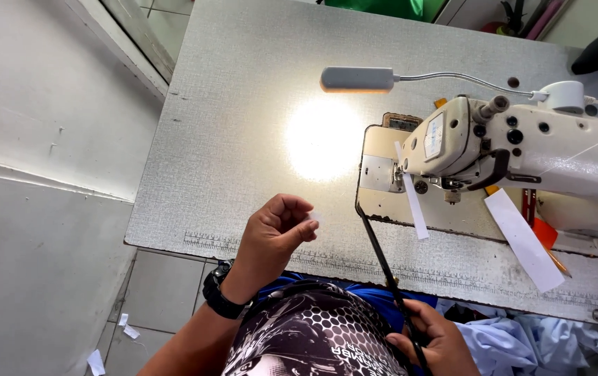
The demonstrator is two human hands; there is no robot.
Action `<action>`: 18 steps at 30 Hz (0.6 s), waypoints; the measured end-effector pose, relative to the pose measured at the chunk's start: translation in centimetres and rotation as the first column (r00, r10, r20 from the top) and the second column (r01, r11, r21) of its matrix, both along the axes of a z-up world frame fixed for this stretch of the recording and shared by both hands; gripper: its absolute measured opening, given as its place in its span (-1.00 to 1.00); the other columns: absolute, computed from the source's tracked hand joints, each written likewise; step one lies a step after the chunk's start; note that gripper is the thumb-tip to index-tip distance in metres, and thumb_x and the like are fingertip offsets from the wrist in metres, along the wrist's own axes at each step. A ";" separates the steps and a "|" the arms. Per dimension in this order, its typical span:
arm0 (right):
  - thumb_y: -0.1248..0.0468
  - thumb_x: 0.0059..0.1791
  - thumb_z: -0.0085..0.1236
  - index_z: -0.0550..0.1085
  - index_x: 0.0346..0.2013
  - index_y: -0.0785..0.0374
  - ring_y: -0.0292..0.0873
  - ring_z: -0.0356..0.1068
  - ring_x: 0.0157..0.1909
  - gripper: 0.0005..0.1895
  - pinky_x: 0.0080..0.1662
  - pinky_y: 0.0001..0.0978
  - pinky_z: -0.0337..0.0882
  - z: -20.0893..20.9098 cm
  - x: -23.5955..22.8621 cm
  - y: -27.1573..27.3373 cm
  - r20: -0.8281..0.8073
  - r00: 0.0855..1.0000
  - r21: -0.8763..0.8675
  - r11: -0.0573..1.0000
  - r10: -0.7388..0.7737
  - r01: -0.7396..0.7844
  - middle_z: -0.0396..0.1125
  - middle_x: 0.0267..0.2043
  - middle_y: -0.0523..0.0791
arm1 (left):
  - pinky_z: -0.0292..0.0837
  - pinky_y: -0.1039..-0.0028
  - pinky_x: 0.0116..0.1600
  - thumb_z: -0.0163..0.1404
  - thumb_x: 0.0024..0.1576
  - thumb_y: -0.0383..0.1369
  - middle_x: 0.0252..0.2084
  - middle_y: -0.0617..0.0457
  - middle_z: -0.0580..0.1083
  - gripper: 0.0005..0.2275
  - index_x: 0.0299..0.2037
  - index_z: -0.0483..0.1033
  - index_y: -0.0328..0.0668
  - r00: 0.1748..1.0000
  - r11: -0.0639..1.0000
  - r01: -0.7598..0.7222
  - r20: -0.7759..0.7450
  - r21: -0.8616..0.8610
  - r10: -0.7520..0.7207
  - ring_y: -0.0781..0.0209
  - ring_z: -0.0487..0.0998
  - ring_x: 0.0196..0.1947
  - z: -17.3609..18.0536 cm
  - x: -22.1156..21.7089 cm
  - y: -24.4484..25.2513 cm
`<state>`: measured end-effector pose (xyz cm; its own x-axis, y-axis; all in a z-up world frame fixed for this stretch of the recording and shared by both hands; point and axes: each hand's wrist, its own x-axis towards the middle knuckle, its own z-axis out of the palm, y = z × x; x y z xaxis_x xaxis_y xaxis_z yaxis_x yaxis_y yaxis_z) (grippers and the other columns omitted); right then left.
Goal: Cutting thin white material strips to a specific length using scissors at a sewing workstation.
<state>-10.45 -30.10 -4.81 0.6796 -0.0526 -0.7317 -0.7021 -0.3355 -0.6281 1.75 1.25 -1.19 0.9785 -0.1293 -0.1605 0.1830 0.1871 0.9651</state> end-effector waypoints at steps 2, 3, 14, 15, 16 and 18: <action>0.46 -0.17 0.49 0.55 0.22 0.24 -0.16 0.43 -0.33 -0.35 -0.18 -0.35 0.42 -0.2 -0.5 -0.5 -0.013 0.999 -0.007 0.999 -0.046 0.046 0.56 -0.39 0.01 | 0.66 0.54 -0.14 0.14 0.16 -0.49 -0.39 0.07 0.52 -0.84 -0.09 0.51 -0.21 1.000 0.999 -0.015 0.022 0.042 0.014 0.32 0.58 -0.36 0.2 0.0 -0.3; 0.44 -0.19 0.51 0.56 0.21 0.22 -0.16 0.43 -0.36 -0.35 -0.20 -0.36 0.42 -0.1 -0.7 -0.5 -0.003 0.999 -0.036 0.998 -0.044 0.044 0.54 -0.43 -0.01 | 0.67 0.52 -0.15 0.12 0.16 -0.50 -0.40 0.09 0.51 -0.85 -0.08 0.51 -0.18 0.999 0.997 -0.025 0.045 0.070 0.022 0.31 0.60 -0.37 0.2 0.0 -0.5; 0.41 -0.24 0.55 0.52 0.19 0.34 -0.22 0.31 -0.47 -0.30 -0.37 -0.41 0.30 -0.9 -0.9 2.9 0.258 0.966 0.399 0.910 0.004 -0.111 0.39 -0.50 -0.04 | 0.70 0.49 -0.33 0.17 0.14 -0.44 -0.50 0.06 0.53 -0.84 -0.10 0.55 -0.23 0.997 0.996 -0.071 -0.014 0.058 0.072 0.29 0.60 -0.52 1.0 0.0 -1.1; 0.40 -0.22 0.53 0.51 0.19 0.37 -0.23 0.26 -0.46 -0.31 -0.37 -0.41 0.25 -1.1 -0.8 3.3 0.227 0.974 0.430 0.899 -0.021 -0.081 0.35 -0.49 -0.06 | 0.67 0.47 -0.26 0.17 0.13 -0.44 -0.47 0.03 0.54 -0.80 -0.06 0.55 -0.27 0.997 0.997 -0.074 -0.037 -0.025 0.073 0.25 0.61 -0.47 0.9 -0.1 -1.0; 0.38 -0.21 0.51 0.51 0.19 0.40 -0.24 0.21 -0.46 -0.32 -0.37 -0.41 0.20 -1.3 -0.4 3.7 0.203 0.978 0.460 0.886 -0.047 -0.053 0.32 -0.48 -0.08 | 0.65 0.45 -0.20 0.17 0.13 -0.44 -0.44 0.00 0.55 -0.76 -0.02 0.54 -0.31 0.996 0.991 -0.075 -0.050 -0.109 0.070 0.21 0.62 -0.42 1.0 0.0 -0.9; 0.40 -0.24 0.55 0.50 0.18 0.41 -0.23 0.29 -0.43 -0.30 -0.32 -0.40 0.31 -2.5 -0.3 4.0 0.216 0.975 0.450 0.891 -0.047 -0.057 0.41 -0.43 -0.04 | 0.69 0.41 -0.17 0.18 0.11 -0.47 -0.37 -0.10 0.61 -0.77 -0.04 0.57 -0.35 0.989 0.990 -0.098 -0.120 -0.098 0.086 0.13 0.66 -0.38 1.8 -0.2 -0.8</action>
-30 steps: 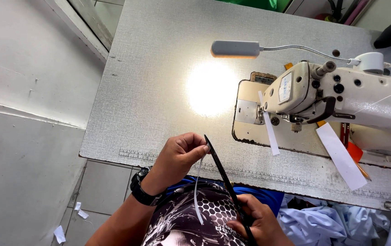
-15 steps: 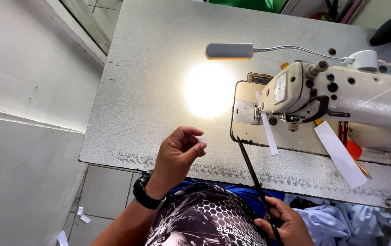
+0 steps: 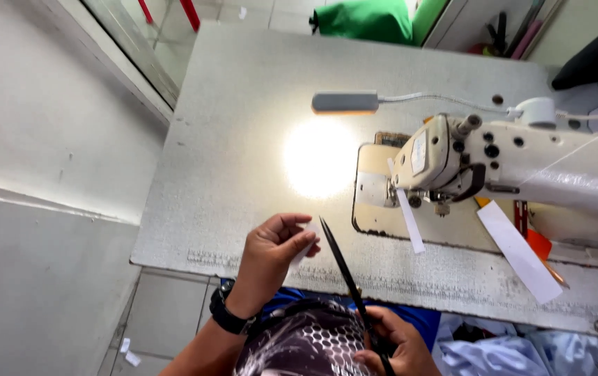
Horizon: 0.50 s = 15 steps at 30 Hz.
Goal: Cutting thin white material strips to a specific length using scissors at a sewing workstation.
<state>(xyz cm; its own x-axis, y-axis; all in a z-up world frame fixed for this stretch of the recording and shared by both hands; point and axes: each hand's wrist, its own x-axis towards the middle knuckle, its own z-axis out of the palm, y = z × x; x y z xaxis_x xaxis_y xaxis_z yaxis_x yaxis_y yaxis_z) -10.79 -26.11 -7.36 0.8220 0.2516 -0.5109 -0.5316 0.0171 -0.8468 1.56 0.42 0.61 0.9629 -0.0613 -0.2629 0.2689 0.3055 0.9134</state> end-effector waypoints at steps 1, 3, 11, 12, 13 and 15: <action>0.41 -0.28 0.59 0.50 0.16 0.42 -0.22 0.36 -0.40 -0.27 -0.28 -0.39 0.42 -0.7 0.2 0.2 -0.001 1.000 -0.013 1.000 -0.005 0.005 0.50 -0.38 0.00 | 0.72 0.36 -0.14 0.18 0.09 -0.49 -0.30 -0.20 0.66 -0.78 -0.07 0.59 -0.39 0.996 1.000 -0.013 -0.085 0.002 0.013 0.05 0.71 -0.33 0.4 0.0 0.1; 0.41 -0.24 0.59 0.52 0.19 0.31 -0.22 0.40 -0.36 -0.29 -0.21 -0.40 0.43 1.2 1.3 0.9 -0.059 0.998 -0.097 0.994 0.038 -0.043 0.51 -0.39 -0.01 | 0.70 0.36 -0.17 0.17 0.10 -0.50 -0.34 -0.20 0.66 -0.85 -0.16 0.59 -0.38 0.998 1.000 -0.021 -0.060 -0.022 0.020 0.06 0.70 -0.37 0.1 -0.2 0.2; 0.40 -0.24 0.64 0.58 0.18 0.15 -0.34 0.43 -0.34 -0.30 -0.13 -0.55 0.46 1.6 1.8 1.9 -0.066 0.992 -0.212 0.970 0.107 -0.118 0.65 -0.23 -0.18 | 0.45 0.41 -0.52 -0.01 0.28 -0.31 -0.47 -0.20 0.61 -0.87 -0.17 0.31 -0.11 0.980 0.994 -0.007 -0.197 -0.113 -0.015 0.11 0.54 -0.60 -2.6 -0.1 0.1; 0.39 -0.23 0.64 0.57 0.17 0.16 -0.35 0.43 -0.34 -0.31 -0.12 -0.56 0.45 1.1 1.6 1.7 -0.021 0.993 -0.208 0.971 0.115 -0.117 0.63 -0.27 -0.18 | 0.31 0.48 -0.63 -0.01 0.29 -0.33 -0.56 -0.08 0.47 -0.88 -0.17 0.31 -0.12 0.982 0.990 -0.023 -0.187 -0.138 -0.003 0.18 0.41 -0.71 -3.0 -0.2 0.0; 0.37 -0.23 0.64 0.57 0.17 0.18 -0.36 0.43 -0.34 -0.31 -0.12 -0.57 0.43 0.5 1.4 1.5 0.023 0.992 -0.204 0.972 0.122 -0.115 0.62 -0.32 -0.18 | 0.17 0.55 -0.75 0.00 0.29 -0.35 -0.66 0.03 0.32 -0.88 -0.17 0.31 -0.13 0.984 0.986 -0.038 -0.178 -0.162 0.009 0.26 0.29 -0.81 -3.4 -0.3 0.0; 0.38 -0.23 0.64 0.57 0.17 0.17 -0.34 0.44 -0.37 -0.31 -0.16 -0.56 0.45 0.8 1.3 1.5 0.025 0.992 -0.221 0.969 0.121 -0.113 0.57 -0.39 -0.15 | 0.34 0.46 -0.56 0.00 0.28 -0.37 -0.54 -0.09 0.47 -0.91 -0.16 0.36 -0.15 0.985 0.990 -0.010 -0.171 -0.142 -0.014 0.15 0.44 -0.66 -2.7 -0.3 0.1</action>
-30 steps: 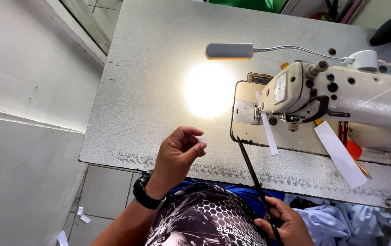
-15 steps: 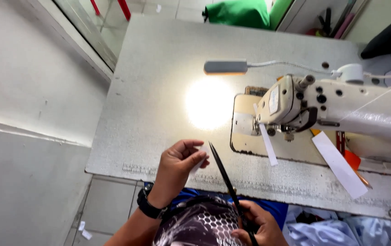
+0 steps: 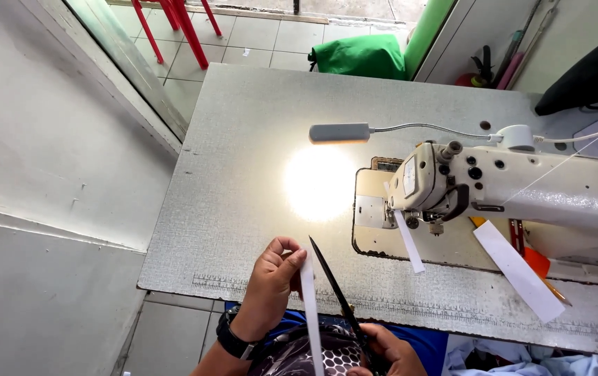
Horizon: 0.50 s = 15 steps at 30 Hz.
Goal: Cutting thin white material strips to a specific length using scissors at a sewing workstation.
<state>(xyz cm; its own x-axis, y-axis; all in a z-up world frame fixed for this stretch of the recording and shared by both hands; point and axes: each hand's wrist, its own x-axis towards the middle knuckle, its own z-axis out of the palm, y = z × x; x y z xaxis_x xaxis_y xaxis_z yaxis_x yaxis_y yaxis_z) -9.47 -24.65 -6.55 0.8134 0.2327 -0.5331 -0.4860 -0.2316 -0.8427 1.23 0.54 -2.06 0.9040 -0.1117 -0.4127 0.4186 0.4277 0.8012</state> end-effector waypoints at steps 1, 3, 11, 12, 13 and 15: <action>0.39 -0.23 0.64 0.57 0.18 0.16 -0.33 0.45 -0.40 -0.31 -0.21 -0.55 0.47 0.2 0.0 0.0 0.005 1.000 -0.018 1.000 -0.001 0.001 0.52 -0.47 -0.13 | 0.51 0.36 -0.38 -0.01 0.26 -0.40 -0.42 -0.21 0.61 -0.94 -0.15 0.40 -0.17 1.000 0.999 0.026 0.007 0.021 -0.027 0.04 0.58 -0.52 0.4 0.0 0.0; 0.39 -0.23 0.64 0.57 0.18 0.15 -0.32 0.43 -0.42 -0.31 -0.21 -0.55 0.46 0.4 0.0 -0.1 0.001 1.000 -0.035 0.999 -0.006 0.006 0.49 -0.50 -0.12 | 0.57 0.33 -0.30 0.02 0.23 -0.40 -0.39 -0.25 0.62 -0.89 -0.12 0.47 -0.27 0.999 0.999 0.030 -0.012 0.021 -0.030 0.00 0.63 -0.47 1.6 0.0 -0.2; 0.44 -0.24 0.64 0.53 0.21 0.20 -0.29 0.44 -0.41 -0.26 -0.22 -0.51 0.48 -0.3 -0.1 -0.4 -0.049 0.998 0.005 0.999 -0.037 0.038 0.49 -0.48 -0.08 | 0.63 0.27 -0.22 -0.01 0.23 -0.38 -0.35 -0.24 0.65 -0.89 -0.27 0.48 -0.26 0.995 0.998 0.043 0.088 0.040 -0.046 -0.04 0.69 -0.41 1.6 0.1 -0.2; 0.42 -0.25 0.64 0.54 0.20 0.23 -0.28 0.48 -0.38 -0.26 -0.19 -0.50 0.50 0.0 0.0 -0.3 -0.052 0.998 0.027 0.999 -0.046 0.047 0.53 -0.45 -0.07 | 0.62 0.28 -0.23 -0.03 0.25 -0.39 -0.35 -0.23 0.64 -0.90 -0.27 0.46 -0.24 0.994 0.998 0.058 0.089 0.031 -0.061 -0.05 0.69 -0.40 1.4 0.1 -0.2; 0.40 -0.26 0.64 0.55 0.18 0.26 -0.26 0.51 -0.35 -0.27 -0.16 -0.49 0.51 0.3 0.1 -0.2 -0.055 0.997 0.050 0.997 -0.054 0.057 0.56 -0.42 -0.06 | 0.61 0.29 -0.25 -0.06 0.28 -0.39 -0.35 -0.22 0.64 -0.90 -0.27 0.44 -0.21 0.993 0.997 0.073 0.090 0.021 -0.075 -0.06 0.70 -0.39 1.2 0.1 -0.2; 0.36 -0.27 0.65 0.56 0.17 0.23 -0.28 0.53 -0.33 -0.27 -0.15 -0.50 0.52 0.7 0.2 0.0 -0.064 0.997 0.027 0.998 -0.047 0.049 0.60 -0.40 -0.07 | 0.65 0.22 -0.29 -0.09 0.29 -0.39 -0.39 -0.24 0.61 -0.89 -0.27 0.38 -0.23 0.995 0.997 0.067 0.073 -0.028 -0.065 -0.09 0.66 -0.45 1.1 0.0 -0.5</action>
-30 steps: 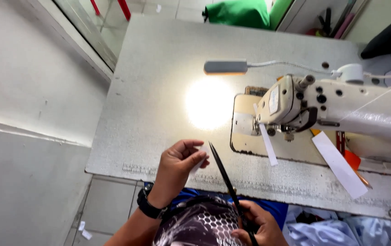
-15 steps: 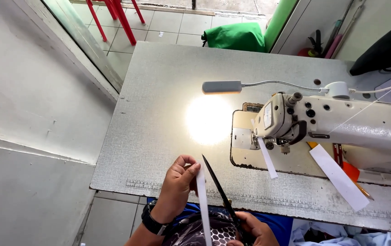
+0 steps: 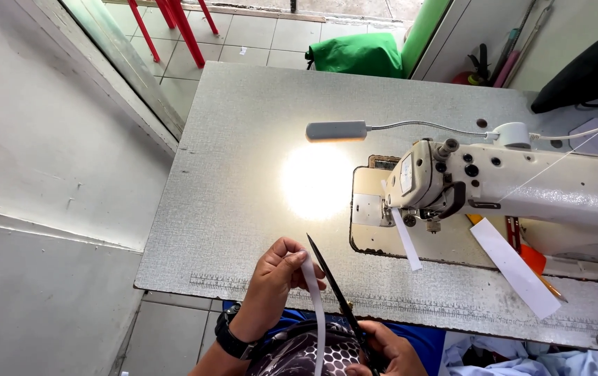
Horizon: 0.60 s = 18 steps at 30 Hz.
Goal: Cutting thin white material strips to a specific length using scissors at a sewing workstation.
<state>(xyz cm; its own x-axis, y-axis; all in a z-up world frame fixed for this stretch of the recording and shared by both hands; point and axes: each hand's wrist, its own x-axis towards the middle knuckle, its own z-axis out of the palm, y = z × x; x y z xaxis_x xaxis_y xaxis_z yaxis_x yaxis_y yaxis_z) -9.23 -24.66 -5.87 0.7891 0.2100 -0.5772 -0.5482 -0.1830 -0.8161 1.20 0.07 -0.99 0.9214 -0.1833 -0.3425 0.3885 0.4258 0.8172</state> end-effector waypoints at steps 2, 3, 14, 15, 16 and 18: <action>0.32 -0.29 0.66 0.57 0.16 0.21 -0.30 0.55 -0.31 -0.27 -0.14 -0.52 0.53 0.2 0.1 0.1 -0.011 1.000 -0.022 1.000 0.008 -0.008 0.64 -0.39 -0.08 | 0.69 0.14 -0.33 -0.12 0.30 -0.39 -0.44 -0.25 0.58 -0.88 -0.26 0.33 -0.24 1.000 0.999 -0.007 -0.021 -0.048 0.006 -0.12 0.63 -0.50 -0.1 0.0 -0.1; 0.31 -0.30 0.66 0.57 0.16 0.24 -0.29 0.55 -0.33 -0.26 -0.14 -0.50 0.53 0.1 0.0 0.1 0.008 1.000 -0.003 1.000 -0.006 0.006 0.62 -0.40 -0.08 | 0.60 0.23 -0.45 -0.11 0.31 -0.41 -0.47 -0.24 0.55 -0.93 -0.18 0.31 -0.23 0.997 0.995 0.050 -0.049 -0.082 -0.054 -0.07 0.58 -0.60 -0.2 -0.1 0.0; 0.19 -0.29 0.63 0.58 0.14 0.28 -0.31 0.40 -0.43 -0.26 -0.25 -0.50 0.41 -0.5 -0.3 -0.3 0.125 0.992 0.014 1.000 -0.019 0.017 0.45 -0.53 -0.11 | 0.18 0.65 -0.65 0.11 0.22 -0.40 -0.74 0.12 0.33 -0.85 -0.12 0.53 -0.35 0.976 0.972 0.218 -0.042 0.088 -0.215 0.42 0.24 -0.80 -0.2 -0.3 -0.3; 0.24 -0.28 0.62 0.57 0.15 0.29 -0.28 0.43 -0.46 -0.28 -0.28 -0.48 0.42 -0.3 -0.3 -0.3 0.106 0.994 0.015 0.999 -0.033 0.032 0.46 -0.55 -0.08 | 0.19 0.66 -0.64 0.11 0.22 -0.39 -0.71 0.14 0.32 -0.84 -0.10 0.54 -0.35 0.976 0.972 0.215 -0.036 0.094 -0.213 0.43 0.23 -0.79 0.0 -0.3 -0.3; 0.29 -0.28 0.61 0.57 0.15 0.30 -0.25 0.45 -0.49 -0.29 -0.31 -0.46 0.43 -0.1 -0.3 -0.2 0.086 0.995 0.017 0.999 -0.048 0.046 0.47 -0.57 -0.04 | 0.20 0.66 -0.64 0.11 0.22 -0.39 -0.69 0.16 0.31 -0.83 -0.09 0.54 -0.34 0.977 0.972 0.213 -0.031 0.100 -0.211 0.44 0.22 -0.77 0.1 -0.3 -0.3; 0.28 -0.27 0.61 0.57 0.15 0.30 -0.25 0.42 -0.49 -0.30 -0.32 -0.46 0.43 0.2 -0.2 -0.2 0.102 0.994 0.017 0.999 -0.043 0.041 0.46 -0.56 -0.05 | 0.18 0.65 -0.64 0.06 0.25 -0.39 -0.68 0.16 0.30 -0.80 -0.01 0.54 -0.34 0.976 0.971 0.216 -0.040 0.103 -0.213 0.43 0.20 -0.75 -0.6 -0.3 -0.1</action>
<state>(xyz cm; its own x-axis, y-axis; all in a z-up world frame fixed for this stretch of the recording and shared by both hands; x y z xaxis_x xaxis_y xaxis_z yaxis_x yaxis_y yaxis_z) -9.46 -24.88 -5.67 0.8523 0.1833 -0.4899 -0.4684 -0.1492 -0.8708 0.87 -0.02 -1.58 0.8540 -0.3372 -0.3962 0.4853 0.2415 0.8404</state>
